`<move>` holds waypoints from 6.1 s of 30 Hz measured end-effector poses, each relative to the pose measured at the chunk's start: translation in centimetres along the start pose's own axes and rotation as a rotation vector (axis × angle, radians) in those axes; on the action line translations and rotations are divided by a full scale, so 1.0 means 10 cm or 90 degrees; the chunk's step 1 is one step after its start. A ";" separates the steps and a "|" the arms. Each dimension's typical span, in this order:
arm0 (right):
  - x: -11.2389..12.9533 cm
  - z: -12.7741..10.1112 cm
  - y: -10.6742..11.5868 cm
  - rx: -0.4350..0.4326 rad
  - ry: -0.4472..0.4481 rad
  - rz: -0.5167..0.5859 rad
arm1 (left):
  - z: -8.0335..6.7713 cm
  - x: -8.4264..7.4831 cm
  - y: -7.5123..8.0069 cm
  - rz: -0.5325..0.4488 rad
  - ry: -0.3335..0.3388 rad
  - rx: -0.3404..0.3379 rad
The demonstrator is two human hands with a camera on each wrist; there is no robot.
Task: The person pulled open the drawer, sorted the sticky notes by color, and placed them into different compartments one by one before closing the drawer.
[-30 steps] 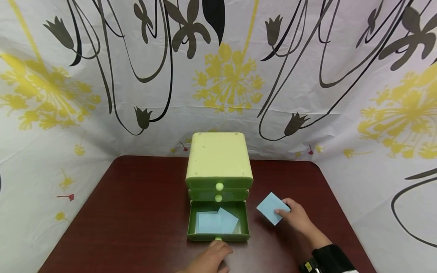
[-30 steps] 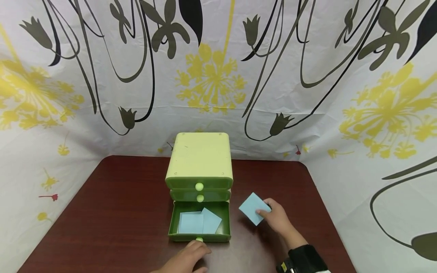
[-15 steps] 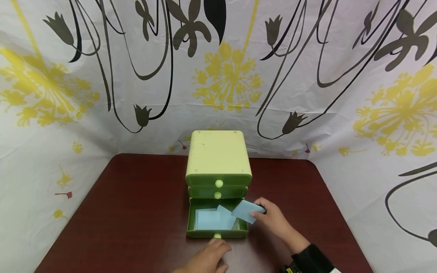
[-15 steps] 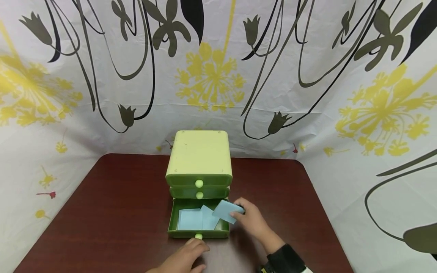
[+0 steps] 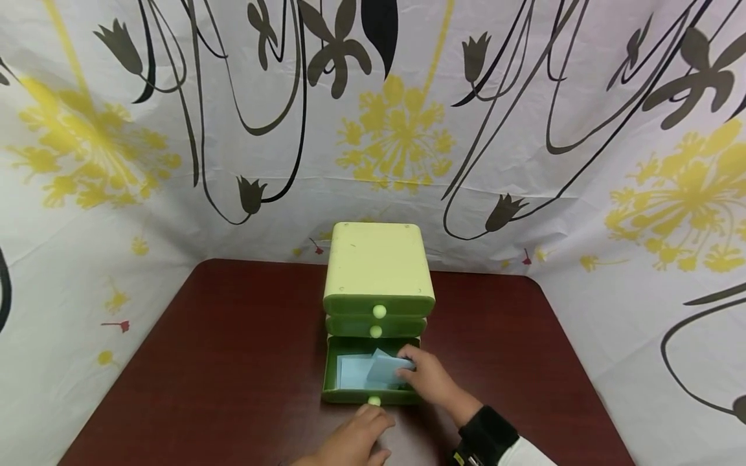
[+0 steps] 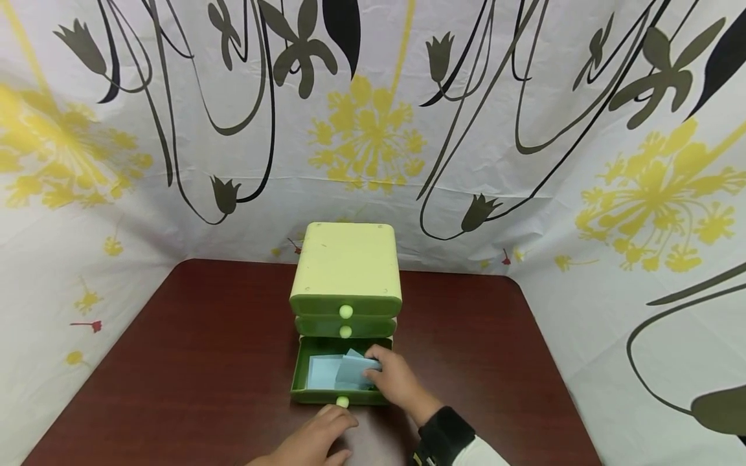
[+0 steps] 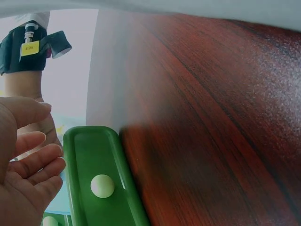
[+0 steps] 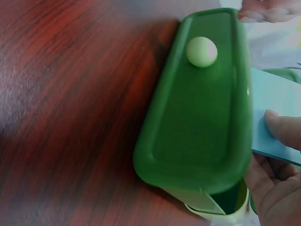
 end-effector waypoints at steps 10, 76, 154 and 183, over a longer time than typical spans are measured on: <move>0.03 0.10 -0.18 0.015 0.012 -0.014 | -0.05 0.00 0.01 0.049 -0.012 -0.033; -0.17 -0.18 0.21 -0.210 -0.129 0.023 | -0.19 1.38 1.62 -0.051 0.364 -0.283; -0.14 -0.32 -0.88 0.088 -0.340 0.629 | 1.33 1.76 2.30 -0.277 0.406 -0.240; -0.14 -0.17 -0.93 0.038 -0.350 0.649 | 1.31 1.70 2.32 -0.250 0.380 -0.218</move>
Point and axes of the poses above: each hand's wrist, its own z-axis towards the middle knuckle, its own y-axis out of the back of the hand, x = y × z, the point moved 5 cm from there along z, towards the middle knuckle, and after that the axes turned 5 degrees about x, right-handed, at the moved point
